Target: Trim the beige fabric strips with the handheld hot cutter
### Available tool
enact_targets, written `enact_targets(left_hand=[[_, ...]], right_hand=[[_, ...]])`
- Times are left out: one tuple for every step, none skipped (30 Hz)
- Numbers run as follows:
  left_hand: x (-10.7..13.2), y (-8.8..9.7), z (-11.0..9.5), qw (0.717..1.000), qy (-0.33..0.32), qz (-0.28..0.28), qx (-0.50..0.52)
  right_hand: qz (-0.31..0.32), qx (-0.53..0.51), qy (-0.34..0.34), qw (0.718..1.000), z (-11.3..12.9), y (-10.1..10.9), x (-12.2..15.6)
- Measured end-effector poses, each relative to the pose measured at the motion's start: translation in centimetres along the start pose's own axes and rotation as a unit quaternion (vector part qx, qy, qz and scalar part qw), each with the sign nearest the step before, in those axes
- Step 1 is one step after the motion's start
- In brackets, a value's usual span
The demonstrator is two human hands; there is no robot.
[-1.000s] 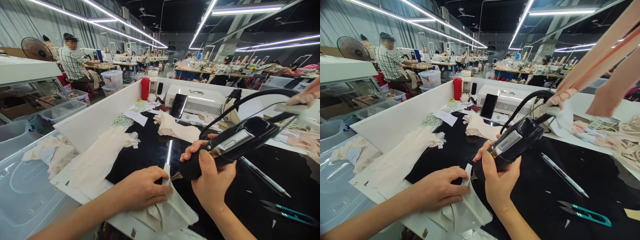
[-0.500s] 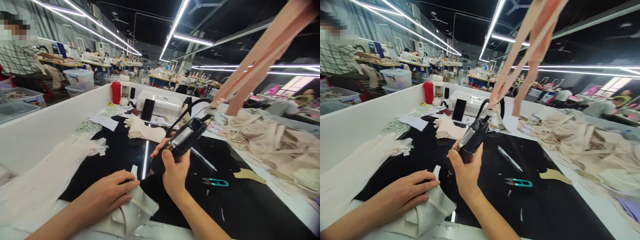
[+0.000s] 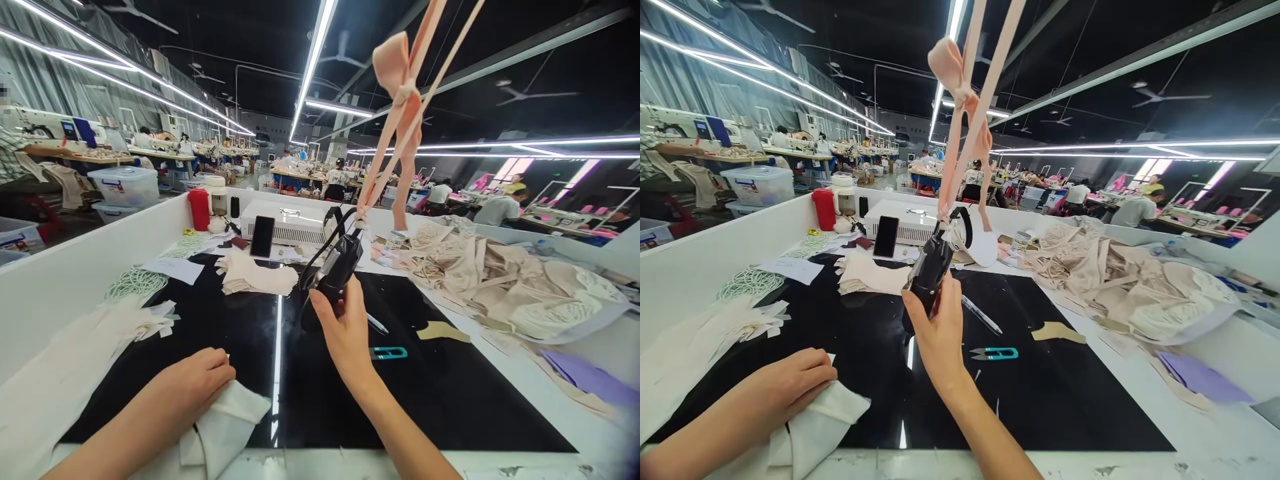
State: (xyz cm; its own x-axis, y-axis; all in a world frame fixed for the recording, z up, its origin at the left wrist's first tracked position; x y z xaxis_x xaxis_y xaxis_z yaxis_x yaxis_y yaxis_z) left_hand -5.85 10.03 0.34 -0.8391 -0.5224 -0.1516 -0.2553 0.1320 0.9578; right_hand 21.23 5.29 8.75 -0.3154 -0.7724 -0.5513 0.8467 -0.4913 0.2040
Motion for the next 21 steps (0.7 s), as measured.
enact_targets(left_hand=[[-0.1, 0.3, -0.1, 1.0, -0.004, 0.014, 0.012], [-0.3, 0.7, -0.3, 0.999, -0.008, 0.029, 0.028], [-0.5, 1.1, -0.5, 0.998, -0.01, 0.041, 0.043], [-0.7, 1.6, -0.8, 0.997, -0.005, 0.051, 0.059], [-0.9, 2.1, -1.1, 0.996, -0.01, 0.052, 0.075], [-1.1, 2.6, -1.3, 0.994, -0.006, 0.05, 0.093], [-1.3, 2.9, -1.5, 0.992, -0.009, 0.05, 0.112], [-1.4, 3.1, -1.6, 0.991, 0.0, 0.051, 0.126], [-1.5, 3.1, -1.6, 0.99, 0.009, 0.056, 0.132], [-1.5, 3.1, -1.6, 0.989, 0.022, 0.066, 0.134], [-1.6, 3.0, -1.6, 0.987, 0.037, 0.076, 0.133], [-1.5, 3.0, -1.5, 0.986, 0.049, 0.087, 0.131], [-1.5, 3.0, -1.5, 0.985, 0.061, 0.096, 0.129], [-1.5, 3.0, -1.5, 0.984, 0.07, 0.102, 0.128], [-1.5, 3.1, -1.5, 0.983, 0.077, 0.106, 0.128], [-1.5, 3.3, -1.7, 0.983, 0.082, 0.107, 0.127], [-1.6, 3.5, -1.8, 0.982, 0.086, 0.109, 0.128], [-1.6, 3.8, -2.0, 0.981, 0.093, 0.114, 0.128], [-1.7, 4.1, -2.3, 0.978, 0.104, 0.123, 0.129], [-1.7, 4.3, -2.5, 0.975, 0.119, 0.135, 0.131], [-1.7, 4.6, -2.6, 0.971, 0.135, 0.147, 0.133]], right_hand=[[-0.01, 0.002, -0.008, 1.0, -0.3, 0.4, 0.0], [-0.022, 0.0, -0.016, 1.0, -0.6, 0.8, 0.0], [-0.036, -0.004, -0.024, 0.999, -1.0, 1.3, 0.0], [-0.044, -0.011, -0.029, 0.999, -1.5, 1.8, 0.1], [-0.047, -0.021, -0.033, 0.998, -1.9, 2.3, 0.3], [-0.041, -0.029, -0.038, 0.998, -2.5, 2.8, 0.5], [-0.036, -0.036, -0.04, 0.998, -3.1, 3.4, 0.7], [-0.034, -0.044, -0.046, 0.997, -3.8, 4.1, 1.0], [-0.029, -0.046, -0.054, 0.997, -4.5, 4.7, 1.4], [-0.02, -0.027, -0.064, 0.997, -5.2, 5.4, 1.8], [-0.018, -0.004, -0.076, 0.997, -6.0, 6.0, 2.1], [-0.008, 0.015, -0.087, 0.996, -6.6, 6.6, 2.5], [0.006, 0.035, -0.094, 0.995, -7.2, 7.2, 2.9], [0.02, 0.056, -0.101, 0.993, -7.8, 7.7, 3.3], [0.031, 0.078, -0.108, 0.991, -8.3, 8.2, 3.6], [0.039, 0.099, -0.111, 0.988, -8.7, 8.7, 3.9], [0.052, 0.119, -0.112, 0.985, -9.1, 9.1, 4.1], [0.066, 0.14, -0.112, 0.982, -9.4, 9.5, 4.3], [0.082, 0.164, -0.109, 0.977, -9.8, 9.9, 4.4], [0.099, 0.19, -0.101, 0.972, -10.2, 10.3, 4.5], [0.117, 0.218, -0.087, 0.965, -10.5, 10.7, 4.6]])
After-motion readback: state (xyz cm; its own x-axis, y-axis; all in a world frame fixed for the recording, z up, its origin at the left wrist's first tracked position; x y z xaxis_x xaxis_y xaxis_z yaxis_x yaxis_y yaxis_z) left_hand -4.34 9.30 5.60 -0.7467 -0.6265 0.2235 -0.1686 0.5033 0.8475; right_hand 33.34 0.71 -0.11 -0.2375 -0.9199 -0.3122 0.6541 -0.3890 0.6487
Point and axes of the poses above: each hand's wrist, its own x-axis away from the middle knuckle, its own y-axis out of the back of the hand, z = x × y, the point moved 3 cm from there along -x, towards the middle knuckle, and after that the axes turned 11 degrees about z, right-handed, at the moved point
